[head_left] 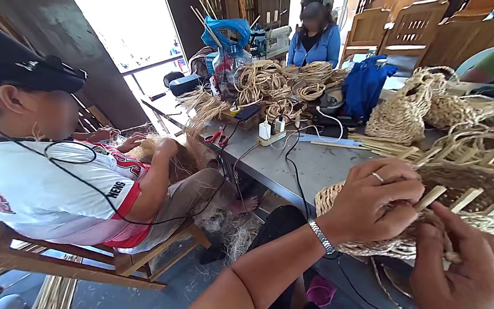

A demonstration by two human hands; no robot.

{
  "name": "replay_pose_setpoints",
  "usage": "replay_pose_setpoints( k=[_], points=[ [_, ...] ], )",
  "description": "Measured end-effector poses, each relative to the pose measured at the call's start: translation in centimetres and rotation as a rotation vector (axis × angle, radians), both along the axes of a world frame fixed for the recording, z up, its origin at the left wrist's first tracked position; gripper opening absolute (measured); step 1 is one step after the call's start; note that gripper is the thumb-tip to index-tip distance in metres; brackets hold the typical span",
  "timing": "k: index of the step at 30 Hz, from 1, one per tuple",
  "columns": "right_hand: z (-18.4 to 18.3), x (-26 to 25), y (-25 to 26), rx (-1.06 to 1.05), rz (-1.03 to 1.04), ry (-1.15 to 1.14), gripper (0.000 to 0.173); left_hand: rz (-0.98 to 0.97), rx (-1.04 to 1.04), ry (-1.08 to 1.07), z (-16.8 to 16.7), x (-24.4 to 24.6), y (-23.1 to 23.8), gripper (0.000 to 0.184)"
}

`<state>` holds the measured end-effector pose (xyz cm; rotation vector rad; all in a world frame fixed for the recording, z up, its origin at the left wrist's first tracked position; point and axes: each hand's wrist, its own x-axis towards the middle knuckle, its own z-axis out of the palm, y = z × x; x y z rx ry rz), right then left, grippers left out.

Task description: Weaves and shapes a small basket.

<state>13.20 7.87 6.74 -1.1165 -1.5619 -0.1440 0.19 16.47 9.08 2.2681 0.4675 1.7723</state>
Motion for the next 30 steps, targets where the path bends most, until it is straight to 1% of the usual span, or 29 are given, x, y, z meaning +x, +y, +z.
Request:
replay_pose_setpoints(
  k=[3,6,8,11,14,17,19,21,24,25,27,30],
  points=[
    [1.4,0.6,0.6,-0.040,-0.031,-0.069,0.035,-0.008,0.006,-0.006,0.0,0.1,0.1,0.023],
    [2.9,1.6,0.9,-0.112,0.017,-0.159,0.035,-0.012,0.001,0.011,-0.1,-0.3,0.2,0.022],
    [3.4,2.1,0.8,-0.124,0.020,-0.208,0.035,-0.032,0.021,0.025,-0.5,-0.6,0.3,0.021],
    [2.8,2.8,1.1,-0.109,0.057,-0.157,0.029,-0.085,0.030,0.016,-1.0,-0.6,0.6,0.020],
    [1.1,2.8,1.7,-0.050,0.134,-0.015,0.024,-0.106,-0.026,-0.026,-1.1,-1.3,0.7,0.041],
    [-0.1,1.8,1.6,-0.013,0.136,0.101,0.022,-0.039,-0.129,-0.095,-1.4,-2.0,0.1,0.042],
    [-0.4,1.0,1.1,0.003,0.123,0.137,0.022,0.038,-0.223,-0.135,-1.6,-2.3,-0.4,0.049],
    [-0.5,0.5,0.5,0.025,0.118,0.149,0.022,0.107,-0.307,-0.125,-1.9,-2.6,-0.9,0.061],
    [-0.7,-0.1,0.1,0.058,0.127,0.153,0.022,0.109,-0.469,-0.084,-2.7,-2.8,-2.1,0.071],
    [-0.7,-0.2,0.0,0.075,0.133,0.151,0.022,0.100,-0.480,-0.100,-2.7,-2.5,-2.6,0.074],
    [-0.8,-0.1,-0.2,0.134,0.156,0.147,0.022,0.041,-0.402,-0.127,-2.5,-2.2,-3.3,0.078],
    [-1.0,0.2,-0.2,0.260,0.204,0.154,0.021,-0.048,-0.127,-0.164,-1.5,-2.4,-2.4,0.079]
  ],
)
